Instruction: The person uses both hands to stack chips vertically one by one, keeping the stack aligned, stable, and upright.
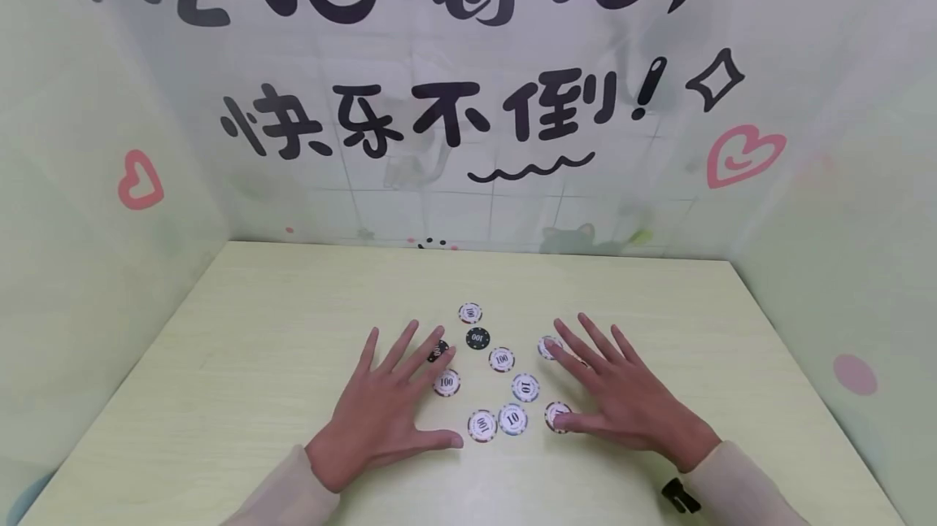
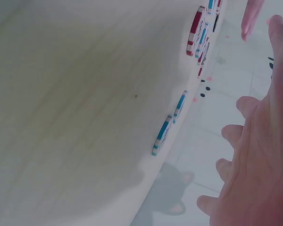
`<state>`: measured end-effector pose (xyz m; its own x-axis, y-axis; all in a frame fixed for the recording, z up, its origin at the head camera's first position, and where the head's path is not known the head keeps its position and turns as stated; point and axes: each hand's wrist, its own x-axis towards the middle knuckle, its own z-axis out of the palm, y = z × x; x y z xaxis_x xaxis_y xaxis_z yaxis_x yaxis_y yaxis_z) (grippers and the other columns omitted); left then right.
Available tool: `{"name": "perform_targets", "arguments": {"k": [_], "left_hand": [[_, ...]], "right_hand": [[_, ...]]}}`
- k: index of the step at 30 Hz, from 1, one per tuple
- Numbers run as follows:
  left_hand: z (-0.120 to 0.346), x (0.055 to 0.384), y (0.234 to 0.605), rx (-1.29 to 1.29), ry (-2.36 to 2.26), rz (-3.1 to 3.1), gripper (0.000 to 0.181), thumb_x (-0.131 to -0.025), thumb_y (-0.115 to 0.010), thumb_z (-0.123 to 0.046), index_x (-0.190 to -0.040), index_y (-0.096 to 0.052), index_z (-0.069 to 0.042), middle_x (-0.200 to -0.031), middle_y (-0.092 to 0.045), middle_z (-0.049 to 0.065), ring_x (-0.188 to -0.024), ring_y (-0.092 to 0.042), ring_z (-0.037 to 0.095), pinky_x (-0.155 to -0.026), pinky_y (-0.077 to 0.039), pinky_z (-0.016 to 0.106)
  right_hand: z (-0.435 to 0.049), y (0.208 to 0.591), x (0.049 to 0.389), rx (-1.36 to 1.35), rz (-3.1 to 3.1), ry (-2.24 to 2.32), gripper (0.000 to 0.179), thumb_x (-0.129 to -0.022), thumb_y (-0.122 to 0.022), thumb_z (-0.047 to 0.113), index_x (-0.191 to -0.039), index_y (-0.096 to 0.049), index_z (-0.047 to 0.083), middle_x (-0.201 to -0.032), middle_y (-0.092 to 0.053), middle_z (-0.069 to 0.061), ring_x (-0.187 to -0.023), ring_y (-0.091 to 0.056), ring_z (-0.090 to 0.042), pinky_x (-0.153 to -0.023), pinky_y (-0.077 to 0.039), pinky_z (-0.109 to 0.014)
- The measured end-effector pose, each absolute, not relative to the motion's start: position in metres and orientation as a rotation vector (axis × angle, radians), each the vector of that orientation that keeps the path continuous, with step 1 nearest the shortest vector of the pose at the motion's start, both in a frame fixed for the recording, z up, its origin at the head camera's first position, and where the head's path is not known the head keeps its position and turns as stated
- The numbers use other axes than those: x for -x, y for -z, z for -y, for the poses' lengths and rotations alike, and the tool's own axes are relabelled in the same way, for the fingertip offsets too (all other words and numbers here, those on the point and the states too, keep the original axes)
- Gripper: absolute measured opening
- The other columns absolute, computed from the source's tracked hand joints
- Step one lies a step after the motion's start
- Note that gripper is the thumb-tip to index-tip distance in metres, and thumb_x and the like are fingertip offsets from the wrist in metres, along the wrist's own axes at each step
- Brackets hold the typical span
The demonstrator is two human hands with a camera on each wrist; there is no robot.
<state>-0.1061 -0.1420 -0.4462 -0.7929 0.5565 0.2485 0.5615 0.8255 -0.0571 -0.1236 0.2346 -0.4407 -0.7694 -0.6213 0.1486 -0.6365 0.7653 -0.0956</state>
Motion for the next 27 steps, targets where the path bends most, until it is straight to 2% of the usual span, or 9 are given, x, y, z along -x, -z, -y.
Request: {"name": "perform_targets", "arguments": {"k": [10,14,18,23,27], "left_hand": [[0.149,0.105,0.451,0.843,0.072,2.72,0.103,-0.088,-0.052,-0.095,-0.162,-0.058,-0.024,-0.173,-0.043,0.005,-0.161,-0.035,0.04,-0.123,-0.027,0.074],[0.146,0.107,0.45,0.832,0.115,2.722,0.095,-0.093,-0.056,-0.088,-0.161,-0.059,-0.022,-0.173,-0.044,0.007,-0.161,-0.034,0.039,-0.123,-0.029,0.07],[0.141,0.108,0.448,0.841,0.14,2.751,0.09,-0.095,-0.061,-0.082,-0.16,-0.06,-0.02,-0.172,-0.045,0.009,-0.162,-0.033,0.038,-0.125,-0.03,0.066],[0.134,0.109,0.445,0.902,0.135,2.772,0.092,-0.092,-0.067,-0.08,-0.159,-0.06,-0.017,-0.171,-0.046,0.01,-0.162,-0.033,0.038,-0.126,-0.03,0.064],[0.125,0.11,0.443,0.96,0.113,2.742,0.093,-0.088,-0.072,-0.079,-0.155,-0.064,-0.015,-0.163,-0.055,0.011,-0.158,-0.04,0.038,-0.124,-0.035,0.061]], "right_hand": [[-0.247,0.447,0.121,-0.992,2.809,-0.22,0.094,-0.101,-0.059,0.076,-0.173,-0.038,0.019,-0.181,-0.027,-0.006,-0.166,-0.018,-0.04,-0.124,-0.024,-0.071],[-0.247,0.449,0.123,-0.99,2.798,-0.265,0.094,-0.102,-0.059,0.074,-0.175,-0.033,0.021,-0.182,-0.025,-0.007,-0.166,-0.019,-0.041,-0.125,-0.026,-0.07],[-0.244,0.449,0.123,-0.998,2.801,-0.299,0.093,-0.103,-0.056,0.074,-0.174,-0.034,0.019,-0.182,-0.024,-0.007,-0.166,-0.018,-0.041,-0.125,-0.025,-0.07],[-0.238,0.45,0.125,-1.022,2.797,-0.291,0.092,-0.103,-0.053,0.077,-0.173,-0.038,0.019,-0.182,-0.024,-0.007,-0.166,-0.017,-0.042,-0.124,-0.025,-0.072],[-0.232,0.45,0.127,-1.062,2.772,-0.255,0.092,-0.103,-0.05,0.079,-0.172,-0.039,0.02,-0.181,-0.026,-0.008,-0.166,-0.018,-0.043,-0.123,-0.027,-0.072]]}}
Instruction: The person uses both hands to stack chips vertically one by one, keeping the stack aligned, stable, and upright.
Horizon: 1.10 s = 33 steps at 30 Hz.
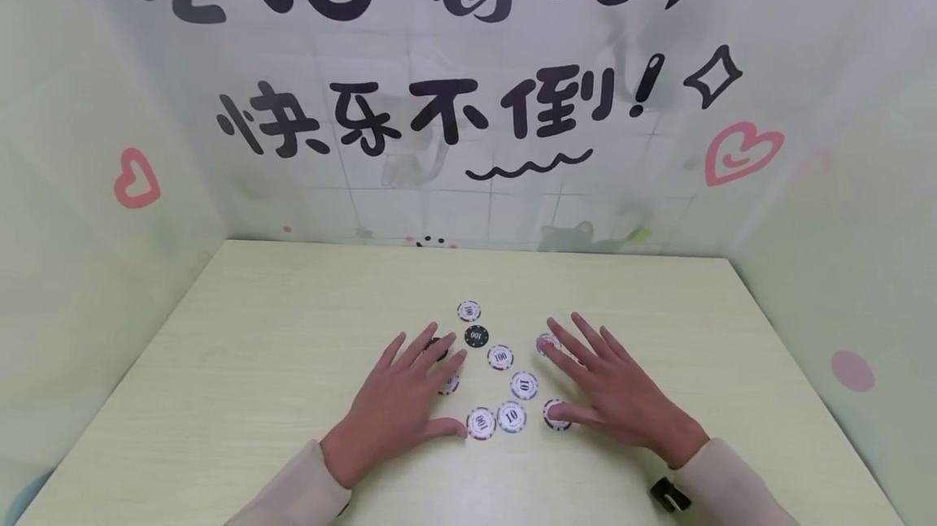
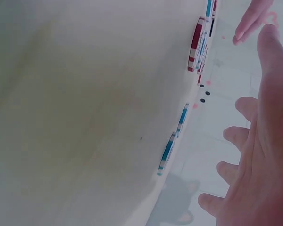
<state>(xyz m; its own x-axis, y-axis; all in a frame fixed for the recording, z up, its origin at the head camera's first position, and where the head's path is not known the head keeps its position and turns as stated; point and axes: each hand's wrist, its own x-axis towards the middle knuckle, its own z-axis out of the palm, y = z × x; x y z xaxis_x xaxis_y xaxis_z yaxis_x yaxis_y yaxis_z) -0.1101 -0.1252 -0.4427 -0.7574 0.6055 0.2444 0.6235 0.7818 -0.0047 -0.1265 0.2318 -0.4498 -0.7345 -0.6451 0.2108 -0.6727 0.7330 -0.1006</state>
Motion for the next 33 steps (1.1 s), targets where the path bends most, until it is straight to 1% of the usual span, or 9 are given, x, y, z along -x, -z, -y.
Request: {"name": "perform_targets", "arguments": {"k": [4,6,10,13,21,24,27,31,33], "left_hand": [[0.117,0.11,0.441,1.01,0.057,2.715,0.09,-0.084,-0.077,-0.078,-0.148,-0.07,-0.015,-0.152,-0.063,0.007,-0.152,-0.048,0.035,-0.121,-0.04,0.056],[0.113,0.111,0.44,1.033,0.032,2.707,0.087,-0.082,-0.079,-0.077,-0.143,-0.074,-0.016,-0.145,-0.066,0.005,-0.147,-0.053,0.032,-0.119,-0.043,0.052],[0.105,0.111,0.44,1.071,0.017,2.705,0.078,-0.08,-0.082,-0.076,-0.131,-0.08,-0.018,-0.129,-0.067,0.001,-0.133,-0.059,0.027,-0.113,-0.048,0.046],[0.101,0.111,0.44,1.101,0.005,2.708,0.069,-0.08,-0.082,-0.074,-0.123,-0.084,-0.019,-0.12,-0.067,-0.001,-0.122,-0.06,0.023,-0.106,-0.05,0.042],[0.098,0.11,0.439,1.17,-0.04,2.659,0.045,-0.082,-0.085,-0.067,-0.097,-0.085,-0.025,-0.104,-0.067,-0.006,-0.104,-0.057,0.017,-0.089,-0.047,0.033],[0.097,0.11,0.44,1.176,-0.024,2.646,0.041,-0.082,-0.086,-0.065,-0.096,-0.086,-0.026,-0.102,-0.067,-0.007,-0.101,-0.056,0.016,-0.086,-0.046,0.032],[0.097,0.109,0.44,1.171,-0.009,2.654,0.04,-0.083,-0.086,-0.063,-0.1,-0.088,-0.026,-0.102,-0.068,-0.007,-0.1,-0.055,0.016,-0.085,-0.045,0.031],[0.097,0.108,0.439,1.167,-0.013,2.665,0.04,-0.085,-0.085,-0.061,-0.105,-0.089,-0.026,-0.104,-0.07,-0.007,-0.101,-0.056,0.016,-0.085,-0.046,0.031],[0.097,0.107,0.439,1.168,-0.018,2.665,0.039,-0.086,-0.085,-0.06,-0.105,-0.089,-0.026,-0.104,-0.071,-0.007,-0.102,-0.057,0.016,-0.086,-0.047,0.032]], "right_hand": [[-0.226,0.45,0.127,-1.101,2.745,-0.202,0.09,-0.104,-0.043,0.08,-0.171,-0.043,0.02,-0.18,-0.031,-0.008,-0.164,-0.021,-0.045,-0.123,-0.03,-0.071],[-0.223,0.449,0.128,-1.122,2.737,-0.174,0.088,-0.105,-0.043,0.079,-0.17,-0.045,0.02,-0.178,-0.033,-0.008,-0.164,-0.022,-0.046,-0.122,-0.031,-0.071],[-0.218,0.447,0.128,-1.163,2.731,-0.126,0.082,-0.105,-0.052,0.074,-0.167,-0.05,0.021,-0.176,-0.038,-0.008,-0.163,-0.024,-0.045,-0.123,-0.032,-0.069],[-0.214,0.445,0.128,-1.199,2.715,-0.113,0.079,-0.102,-0.062,0.07,-0.164,-0.055,0.021,-0.173,-0.043,-0.009,-0.162,-0.028,-0.046,-0.123,-0.034,-0.067],[-0.203,0.445,0.129,-1.302,2.673,-0.08,0.08,-0.096,-0.07,0.071,-0.159,-0.06,0.024,-0.163,-0.055,-0.007,-0.156,-0.038,-0.043,-0.117,-0.044,-0.061],[-0.198,0.445,0.129,-1.329,2.67,-0.102,0.076,-0.095,-0.072,0.069,-0.156,-0.064,0.025,-0.156,-0.059,-0.005,-0.15,-0.045,-0.039,-0.113,-0.048,-0.058],[-0.192,0.445,0.129,-1.349,2.676,-0.118,0.07,-0.095,-0.074,0.068,-0.151,-0.068,0.027,-0.15,-0.062,-0.003,-0.141,-0.051,-0.033,-0.107,-0.053,-0.054],[-0.186,0.444,0.129,-1.368,2.696,-0.114,0.059,-0.097,-0.075,0.064,-0.144,-0.074,0.028,-0.144,-0.064,0.0,-0.133,-0.053,-0.028,-0.102,-0.055,-0.049],[-0.183,0.444,0.128,-1.373,2.711,-0.109,0.055,-0.098,-0.075,0.062,-0.141,-0.076,0.028,-0.142,-0.065,0.001,-0.131,-0.054,-0.027,-0.102,-0.056,-0.048]]}}
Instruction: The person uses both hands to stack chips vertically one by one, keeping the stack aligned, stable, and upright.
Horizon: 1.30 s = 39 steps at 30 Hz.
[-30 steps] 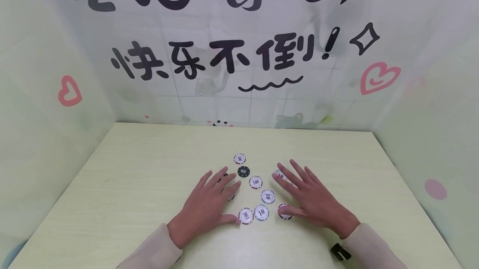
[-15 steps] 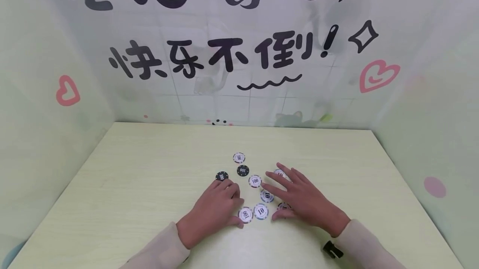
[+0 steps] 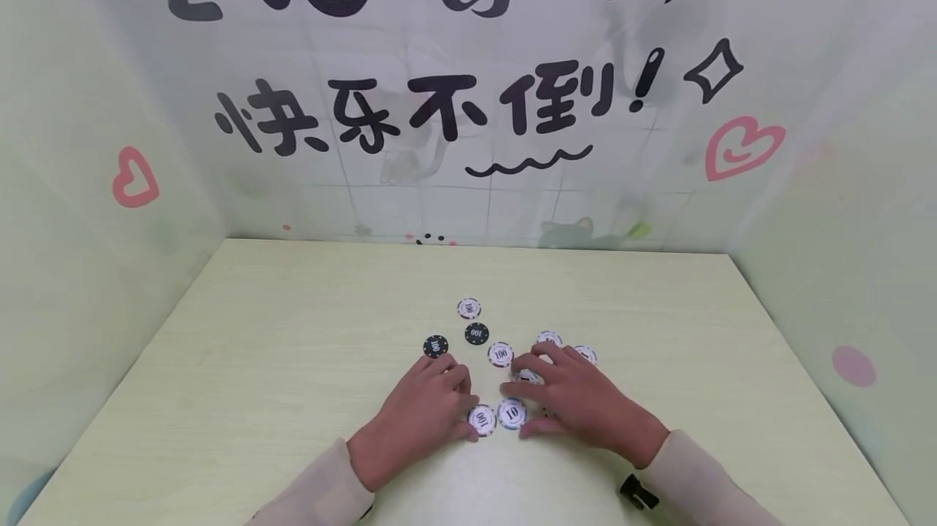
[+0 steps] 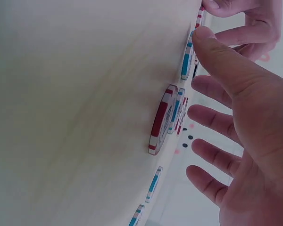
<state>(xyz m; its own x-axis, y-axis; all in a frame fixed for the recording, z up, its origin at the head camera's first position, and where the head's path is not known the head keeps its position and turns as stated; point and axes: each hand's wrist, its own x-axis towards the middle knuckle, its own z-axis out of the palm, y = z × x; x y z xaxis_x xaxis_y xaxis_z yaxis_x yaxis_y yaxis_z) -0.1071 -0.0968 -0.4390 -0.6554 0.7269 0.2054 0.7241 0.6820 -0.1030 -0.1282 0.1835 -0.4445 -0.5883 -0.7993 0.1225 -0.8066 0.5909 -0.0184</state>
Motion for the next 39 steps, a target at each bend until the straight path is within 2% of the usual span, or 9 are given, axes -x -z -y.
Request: {"name": "perform_targets", "arguments": {"k": [22,30,35,39], "left_hand": [[0.096,0.104,0.44,1.159,-0.009,2.693,0.034,-0.088,-0.087,-0.055,-0.104,-0.089,-0.026,-0.102,-0.072,-0.007,-0.102,-0.058,0.017,-0.086,-0.048,0.033],[0.096,0.106,0.438,1.172,0.007,2.679,0.032,-0.088,-0.088,-0.053,-0.104,-0.089,-0.025,-0.102,-0.073,-0.006,-0.101,-0.059,0.018,-0.086,-0.048,0.033],[0.096,0.105,0.438,1.169,0.008,2.689,0.032,-0.088,-0.088,-0.053,-0.103,-0.089,-0.025,-0.102,-0.073,-0.007,-0.101,-0.058,0.017,-0.085,-0.047,0.032],[0.095,0.105,0.437,1.168,0.012,2.699,0.031,-0.088,-0.088,-0.053,-0.102,-0.089,-0.025,-0.102,-0.072,-0.006,-0.1,-0.058,0.017,-0.085,-0.047,0.032]], "right_hand": [[-0.174,0.445,0.124,-1.411,2.694,-0.154,0.03,-0.1,-0.082,0.042,-0.124,-0.082,0.024,-0.124,-0.069,0.006,-0.117,-0.057,-0.021,-0.101,-0.054,-0.041],[-0.173,0.443,0.126,-1.398,2.625,-0.144,0.034,-0.095,-0.087,0.044,-0.112,-0.082,0.014,-0.119,-0.069,0.003,-0.114,-0.057,-0.02,-0.097,-0.054,-0.038],[-0.171,0.444,0.125,-1.39,2.638,-0.138,0.033,-0.094,-0.087,0.042,-0.11,-0.082,0.013,-0.117,-0.069,0.003,-0.113,-0.057,-0.02,-0.097,-0.053,-0.037],[-0.169,0.444,0.125,-1.378,2.629,-0.138,0.031,-0.093,-0.088,0.04,-0.106,-0.081,0.013,-0.112,-0.068,0.003,-0.107,-0.055,-0.019,-0.092,-0.053,-0.035]]}}
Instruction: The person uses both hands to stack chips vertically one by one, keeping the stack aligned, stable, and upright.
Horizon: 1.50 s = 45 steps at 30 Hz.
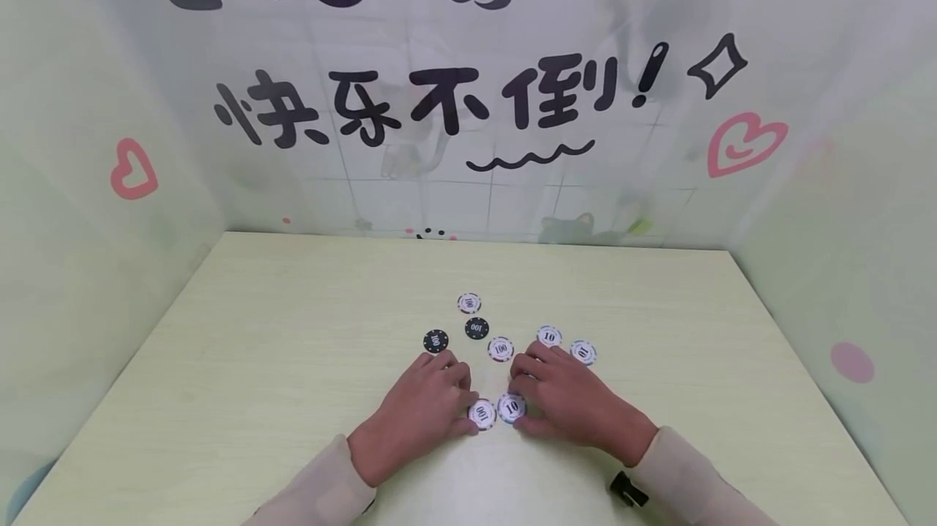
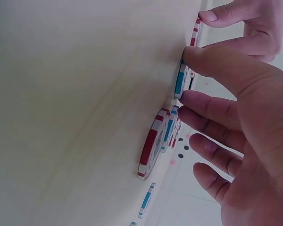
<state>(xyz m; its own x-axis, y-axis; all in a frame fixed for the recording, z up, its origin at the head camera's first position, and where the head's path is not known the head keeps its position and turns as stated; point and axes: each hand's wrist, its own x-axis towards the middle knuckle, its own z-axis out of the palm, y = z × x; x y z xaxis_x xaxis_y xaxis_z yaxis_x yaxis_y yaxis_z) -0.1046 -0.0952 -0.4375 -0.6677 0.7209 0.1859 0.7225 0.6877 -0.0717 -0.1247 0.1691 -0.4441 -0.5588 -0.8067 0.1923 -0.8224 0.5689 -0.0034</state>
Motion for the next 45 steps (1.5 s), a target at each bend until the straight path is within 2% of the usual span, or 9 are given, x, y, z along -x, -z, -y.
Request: {"name": "perform_targets", "arguments": {"k": [9,16,24,45], "left_hand": [[0.095,0.106,0.439,1.182,0.035,2.69,0.032,-0.088,-0.089,-0.052,-0.103,-0.089,-0.024,-0.101,-0.072,-0.006,-0.097,-0.058,0.016,-0.083,-0.047,0.031],[0.095,0.106,0.44,1.18,0.048,2.712,0.033,-0.089,-0.088,-0.051,-0.105,-0.09,-0.023,-0.1,-0.073,-0.005,-0.092,-0.055,0.016,-0.078,-0.046,0.029],[0.095,0.107,0.441,1.202,0.067,2.701,0.033,-0.088,-0.089,-0.049,-0.103,-0.09,-0.02,-0.096,-0.076,-0.003,-0.088,-0.057,0.016,-0.079,-0.049,0.027],[0.096,0.107,0.443,1.21,0.087,2.623,0.03,-0.087,-0.091,-0.048,-0.099,-0.089,-0.021,-0.094,-0.076,-0.003,-0.088,-0.059,0.016,-0.08,-0.05,0.027]], "right_hand": [[-0.164,0.443,0.126,-1.357,2.665,-0.147,0.026,-0.088,-0.084,0.036,-0.098,-0.078,0.013,-0.106,-0.066,0.004,-0.099,-0.052,-0.017,-0.086,-0.051,-0.032],[-0.164,0.443,0.127,-1.346,2.688,-0.149,0.026,-0.086,-0.083,0.035,-0.098,-0.078,0.013,-0.105,-0.067,0.004,-0.096,-0.052,-0.017,-0.086,-0.051,-0.032],[-0.165,0.443,0.13,-1.35,2.676,-0.21,0.026,-0.084,-0.084,0.032,-0.099,-0.077,0.012,-0.102,-0.068,0.004,-0.094,-0.054,-0.017,-0.086,-0.051,-0.031],[-0.15,0.442,0.131,-1.435,2.614,-0.289,0.027,-0.088,-0.087,0.031,-0.105,-0.079,0.011,-0.107,-0.072,0.003,-0.101,-0.059,-0.017,-0.091,-0.053,-0.029]]}}
